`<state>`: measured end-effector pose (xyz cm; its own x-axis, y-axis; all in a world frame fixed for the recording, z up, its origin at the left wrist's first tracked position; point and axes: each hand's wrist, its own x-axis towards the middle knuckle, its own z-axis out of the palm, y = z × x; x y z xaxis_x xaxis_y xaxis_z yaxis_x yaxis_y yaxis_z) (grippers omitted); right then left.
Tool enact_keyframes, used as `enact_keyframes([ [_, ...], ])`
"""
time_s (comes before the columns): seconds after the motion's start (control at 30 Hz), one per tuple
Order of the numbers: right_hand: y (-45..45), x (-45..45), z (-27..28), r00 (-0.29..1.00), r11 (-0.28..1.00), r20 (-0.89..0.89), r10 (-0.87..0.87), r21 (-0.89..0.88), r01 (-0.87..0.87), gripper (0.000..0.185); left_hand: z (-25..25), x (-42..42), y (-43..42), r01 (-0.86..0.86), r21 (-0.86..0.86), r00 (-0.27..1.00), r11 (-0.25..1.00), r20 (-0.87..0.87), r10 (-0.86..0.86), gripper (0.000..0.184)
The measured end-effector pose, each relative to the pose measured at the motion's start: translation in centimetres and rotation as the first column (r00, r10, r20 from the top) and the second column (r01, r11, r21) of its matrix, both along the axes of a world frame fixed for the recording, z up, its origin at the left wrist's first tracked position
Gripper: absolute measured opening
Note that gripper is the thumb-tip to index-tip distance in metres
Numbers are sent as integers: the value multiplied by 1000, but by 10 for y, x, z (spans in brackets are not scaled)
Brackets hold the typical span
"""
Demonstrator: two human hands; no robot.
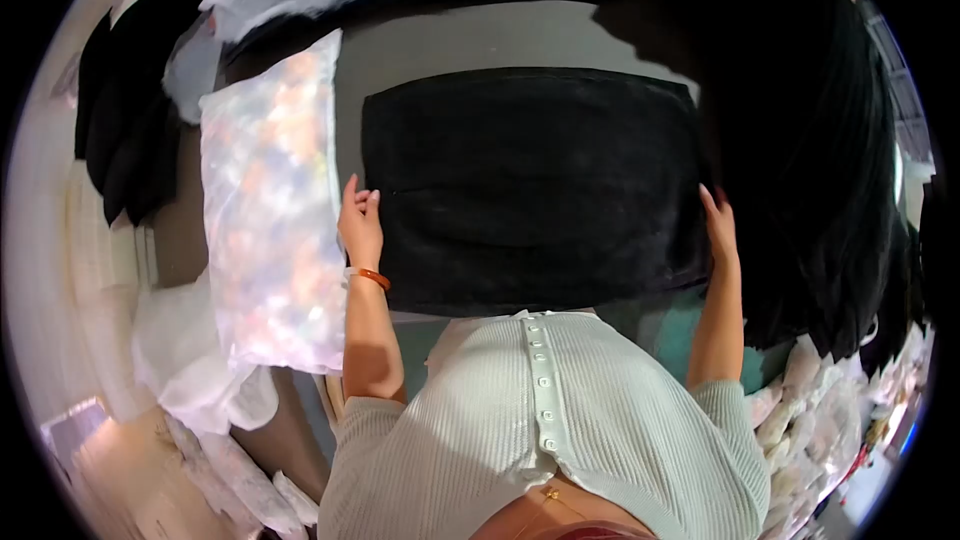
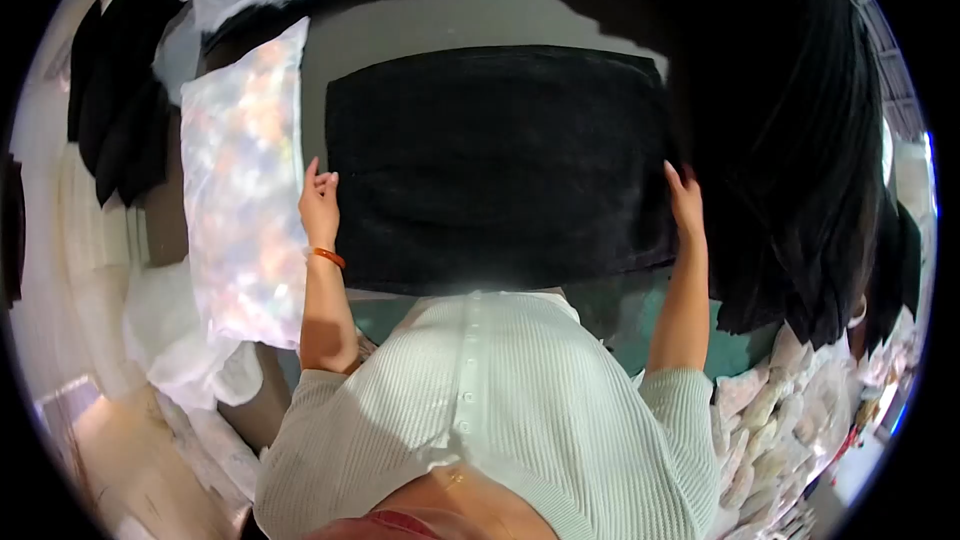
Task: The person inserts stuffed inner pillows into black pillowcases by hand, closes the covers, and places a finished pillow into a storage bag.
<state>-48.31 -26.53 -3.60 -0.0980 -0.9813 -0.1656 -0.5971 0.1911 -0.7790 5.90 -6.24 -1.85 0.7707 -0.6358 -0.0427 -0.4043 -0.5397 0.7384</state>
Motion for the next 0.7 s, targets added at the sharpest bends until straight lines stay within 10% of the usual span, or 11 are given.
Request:
enact_keyframes([
  [0.3, 50, -45, -36, 986, 995, 164, 8, 95, -24, 63, -7, 6, 65, 66, 317, 990, 946, -138, -23, 48],
  [0.33, 50, -51, -49, 984, 994, 177, 31, 94, -48, 63, -2, -1, 67, -9, 238, 998, 971, -58, 24, 47],
  [0.4, 50, -52, -67, 891, 978, -454, 3, -183, -96, 56, 21, -13, 65, -20, 318, 992, 948, 121, -19, 42],
  [0.5, 65, 5, -12, 773, 968, -629, -77, -233, -94, 50, 47, -19, 73, -68, 437, 991, 897, 132, 11, 34],
  [0.57, 66, 22, 9, 758, 892, -642, -116, -403, -205, 49, 50, -14, 88, -82, 124, 815, 989, 580, -5, 36],
  [0.7, 63, 72, 17, 850, 751, -510, 134, -508, -423, 46, 56, 5, 118, -406, 414, 691, 815, 722, -23, 74],
])
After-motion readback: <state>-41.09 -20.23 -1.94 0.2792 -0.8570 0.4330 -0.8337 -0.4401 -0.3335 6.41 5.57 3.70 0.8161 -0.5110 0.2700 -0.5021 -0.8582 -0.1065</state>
